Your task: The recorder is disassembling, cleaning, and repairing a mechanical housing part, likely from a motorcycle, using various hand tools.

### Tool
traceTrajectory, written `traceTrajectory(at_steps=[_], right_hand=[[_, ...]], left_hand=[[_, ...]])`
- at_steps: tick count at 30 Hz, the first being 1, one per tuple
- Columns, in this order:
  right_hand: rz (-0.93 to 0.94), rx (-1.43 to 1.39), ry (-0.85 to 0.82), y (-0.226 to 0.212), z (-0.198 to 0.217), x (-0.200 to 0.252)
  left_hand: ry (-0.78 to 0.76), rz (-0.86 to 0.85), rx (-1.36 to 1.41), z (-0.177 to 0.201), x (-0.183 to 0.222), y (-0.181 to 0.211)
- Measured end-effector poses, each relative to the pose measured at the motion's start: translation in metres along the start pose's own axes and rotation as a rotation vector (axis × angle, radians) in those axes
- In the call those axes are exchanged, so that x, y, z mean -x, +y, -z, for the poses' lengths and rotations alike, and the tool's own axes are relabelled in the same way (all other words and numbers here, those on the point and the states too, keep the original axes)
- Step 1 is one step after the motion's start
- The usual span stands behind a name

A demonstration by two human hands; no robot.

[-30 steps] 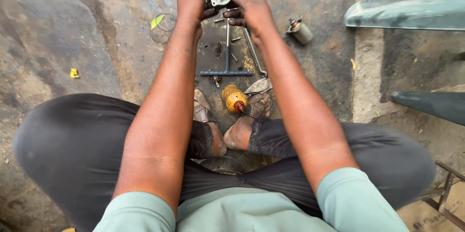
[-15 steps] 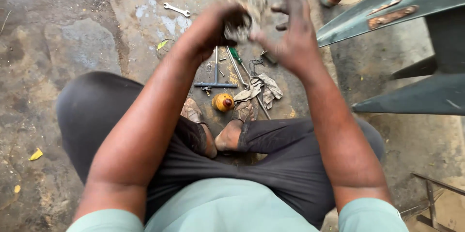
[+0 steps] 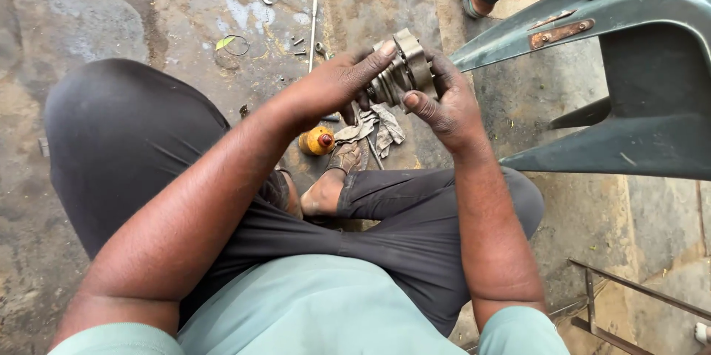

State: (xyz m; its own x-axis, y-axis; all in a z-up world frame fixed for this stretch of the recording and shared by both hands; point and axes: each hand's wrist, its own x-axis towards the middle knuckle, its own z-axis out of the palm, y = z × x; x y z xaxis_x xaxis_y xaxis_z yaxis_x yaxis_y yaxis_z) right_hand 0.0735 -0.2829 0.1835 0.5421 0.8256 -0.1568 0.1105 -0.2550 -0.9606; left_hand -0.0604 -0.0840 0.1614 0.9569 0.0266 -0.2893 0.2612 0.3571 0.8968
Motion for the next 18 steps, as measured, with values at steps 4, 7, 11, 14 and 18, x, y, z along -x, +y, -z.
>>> traceTrajectory(at_steps=[4,7,11,14,18], right_hand=[[-0.013,-0.052,0.011,0.012,-0.002,-0.006],[-0.027,-0.051,0.000,0.015,-0.006,-0.008],[-0.055,-0.101,-0.031,0.018,-0.003,-0.011],[-0.059,-0.139,-0.027,0.033,0.005,-0.010],[-0.067,-0.189,-0.027,0.026,0.002,-0.011]], left_hand=[[0.070,-0.023,-0.029,-0.001,-0.009,-0.009],[0.132,0.021,-0.048,0.001,-0.014,-0.018],[0.179,0.022,-0.093,-0.002,-0.017,-0.016],[0.198,-0.062,-0.092,-0.001,-0.021,-0.026],[0.228,-0.227,-0.174,-0.002,-0.021,-0.024]])
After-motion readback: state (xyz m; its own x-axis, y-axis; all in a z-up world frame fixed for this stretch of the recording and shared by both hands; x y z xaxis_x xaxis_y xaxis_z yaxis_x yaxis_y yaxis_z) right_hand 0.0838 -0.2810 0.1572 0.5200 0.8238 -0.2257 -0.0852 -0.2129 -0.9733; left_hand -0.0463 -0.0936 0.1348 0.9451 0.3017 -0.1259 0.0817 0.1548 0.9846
